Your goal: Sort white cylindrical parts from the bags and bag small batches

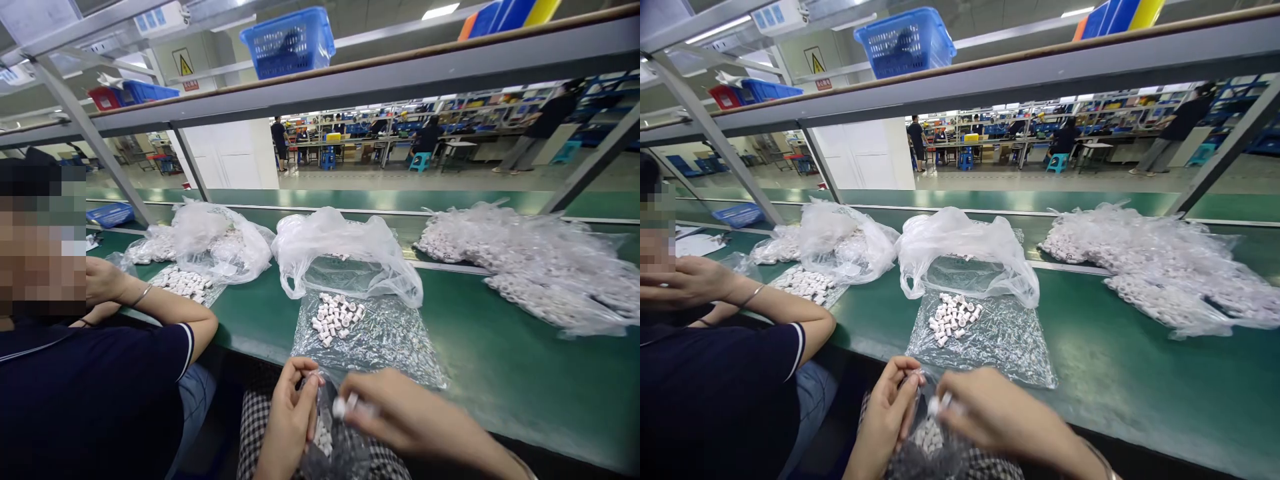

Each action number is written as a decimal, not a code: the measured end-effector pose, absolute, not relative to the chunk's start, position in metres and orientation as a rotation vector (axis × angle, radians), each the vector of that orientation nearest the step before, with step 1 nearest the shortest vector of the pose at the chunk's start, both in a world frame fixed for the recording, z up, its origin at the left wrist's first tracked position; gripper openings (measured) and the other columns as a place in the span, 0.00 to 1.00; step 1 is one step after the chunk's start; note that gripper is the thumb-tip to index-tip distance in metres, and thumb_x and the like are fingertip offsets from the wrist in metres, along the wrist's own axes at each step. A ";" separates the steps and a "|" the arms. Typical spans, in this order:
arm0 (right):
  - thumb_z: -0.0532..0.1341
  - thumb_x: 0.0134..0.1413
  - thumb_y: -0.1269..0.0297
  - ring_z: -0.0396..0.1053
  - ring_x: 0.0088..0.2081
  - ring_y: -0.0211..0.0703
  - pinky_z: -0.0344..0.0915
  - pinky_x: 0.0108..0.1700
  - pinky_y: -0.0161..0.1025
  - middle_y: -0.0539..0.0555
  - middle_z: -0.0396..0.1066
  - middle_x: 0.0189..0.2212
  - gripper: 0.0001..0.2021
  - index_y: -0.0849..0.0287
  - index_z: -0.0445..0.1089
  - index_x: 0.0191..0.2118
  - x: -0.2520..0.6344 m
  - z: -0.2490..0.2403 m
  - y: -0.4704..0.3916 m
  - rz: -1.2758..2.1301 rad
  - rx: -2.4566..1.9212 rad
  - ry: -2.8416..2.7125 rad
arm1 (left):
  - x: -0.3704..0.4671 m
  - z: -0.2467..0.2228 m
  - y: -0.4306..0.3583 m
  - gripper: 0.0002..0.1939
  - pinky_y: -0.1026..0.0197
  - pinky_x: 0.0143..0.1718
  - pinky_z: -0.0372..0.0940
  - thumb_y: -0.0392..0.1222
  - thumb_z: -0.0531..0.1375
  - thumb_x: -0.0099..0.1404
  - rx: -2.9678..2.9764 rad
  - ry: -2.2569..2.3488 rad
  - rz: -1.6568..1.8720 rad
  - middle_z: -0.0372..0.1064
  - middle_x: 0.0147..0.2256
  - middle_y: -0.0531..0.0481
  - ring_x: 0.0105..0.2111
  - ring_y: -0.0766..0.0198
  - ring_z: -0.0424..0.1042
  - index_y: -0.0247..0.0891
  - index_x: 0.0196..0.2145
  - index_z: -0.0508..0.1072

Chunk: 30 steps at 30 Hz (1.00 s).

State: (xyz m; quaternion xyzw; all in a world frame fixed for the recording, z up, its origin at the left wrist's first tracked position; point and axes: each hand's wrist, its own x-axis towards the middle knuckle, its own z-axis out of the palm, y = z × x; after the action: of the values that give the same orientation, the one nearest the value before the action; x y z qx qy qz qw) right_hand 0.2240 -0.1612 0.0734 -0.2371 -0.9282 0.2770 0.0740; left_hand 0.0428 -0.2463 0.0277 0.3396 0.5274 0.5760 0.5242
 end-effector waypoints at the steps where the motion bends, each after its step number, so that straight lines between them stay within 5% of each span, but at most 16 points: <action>1: 0.50 0.63 0.56 0.65 0.27 0.28 0.63 0.30 0.26 0.48 0.71 0.29 0.14 0.55 0.70 0.42 0.217 0.071 -0.174 0.711 -0.576 -2.797 | 0.044 0.027 -0.247 0.21 0.73 0.10 0.40 0.58 0.58 0.66 0.827 1.259 1.364 0.65 0.34 0.53 0.11 0.83 0.48 0.37 0.44 0.61; 8: 0.49 0.62 0.63 0.69 0.44 0.35 0.72 0.44 0.32 0.55 0.70 0.41 0.17 0.59 0.65 0.53 0.196 0.021 -0.157 0.383 -0.649 -2.655 | 0.042 0.021 -0.260 0.22 0.73 0.11 0.39 0.59 0.59 0.65 0.819 1.252 1.329 0.68 0.37 0.50 0.11 0.84 0.51 0.37 0.44 0.62; 13: 0.49 0.63 0.58 0.68 0.42 0.34 0.69 0.43 0.31 0.55 0.69 0.39 0.15 0.59 0.65 0.49 0.197 0.006 -0.132 0.263 -0.850 -2.554 | 0.029 0.020 -0.261 0.22 0.74 0.11 0.40 0.58 0.60 0.64 0.720 1.230 1.400 0.67 0.32 0.53 0.11 0.84 0.48 0.37 0.43 0.62; 19: 0.49 0.64 0.54 0.66 0.37 0.31 0.61 0.35 0.28 0.54 0.68 0.39 0.15 0.58 0.66 0.45 0.200 -0.017 -0.102 0.293 -1.220 -2.468 | 0.028 0.018 -0.256 0.21 0.75 0.10 0.40 0.57 0.61 0.64 0.676 1.199 1.394 0.67 0.40 0.49 0.10 0.86 0.50 0.37 0.42 0.62; 22: 0.52 0.61 0.51 0.65 0.36 0.31 0.57 0.35 0.28 0.53 0.67 0.39 0.16 0.58 0.66 0.41 0.202 -0.027 -0.090 0.503 -1.391 -2.387 | 0.029 0.014 -0.255 0.23 0.76 0.09 0.40 0.58 0.61 0.64 0.677 1.172 1.369 0.67 0.40 0.49 0.10 0.86 0.51 0.36 0.43 0.61; 25: 0.51 0.58 0.42 0.64 0.33 0.30 0.62 0.36 0.29 0.52 0.67 0.34 0.22 0.60 0.63 0.37 0.207 -0.025 -0.085 1.113 -1.399 -2.088 | 0.027 0.010 -0.254 0.23 0.76 0.09 0.40 0.58 0.61 0.64 0.671 1.184 1.382 0.66 0.41 0.49 0.10 0.87 0.51 0.36 0.42 0.61; 28: 0.47 0.58 0.39 0.68 0.39 0.33 0.68 0.42 0.33 0.55 0.67 0.40 0.25 0.60 0.59 0.40 0.214 -0.014 -0.082 1.706 -1.156 -1.587 | 0.027 0.007 -0.253 0.22 0.76 0.10 0.40 0.58 0.61 0.64 0.664 1.184 1.386 0.66 0.41 0.50 0.10 0.87 0.51 0.37 0.42 0.61; 30: 0.48 0.58 0.39 0.67 0.38 0.31 0.68 0.41 0.31 0.55 0.66 0.42 0.26 0.60 0.59 0.43 0.216 -0.011 -0.078 1.745 -1.096 -1.477 | 0.027 0.006 -0.252 0.22 0.76 0.10 0.40 0.57 0.61 0.64 0.669 1.180 1.370 0.66 0.41 0.50 0.10 0.87 0.51 0.37 0.43 0.61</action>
State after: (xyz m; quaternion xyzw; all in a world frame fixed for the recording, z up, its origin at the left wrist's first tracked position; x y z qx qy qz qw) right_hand 0.2164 -0.0782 -0.0107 -0.4127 -0.5559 0.6570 0.2984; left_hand 0.0274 -0.2519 0.0061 0.2852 0.5026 0.5836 0.5704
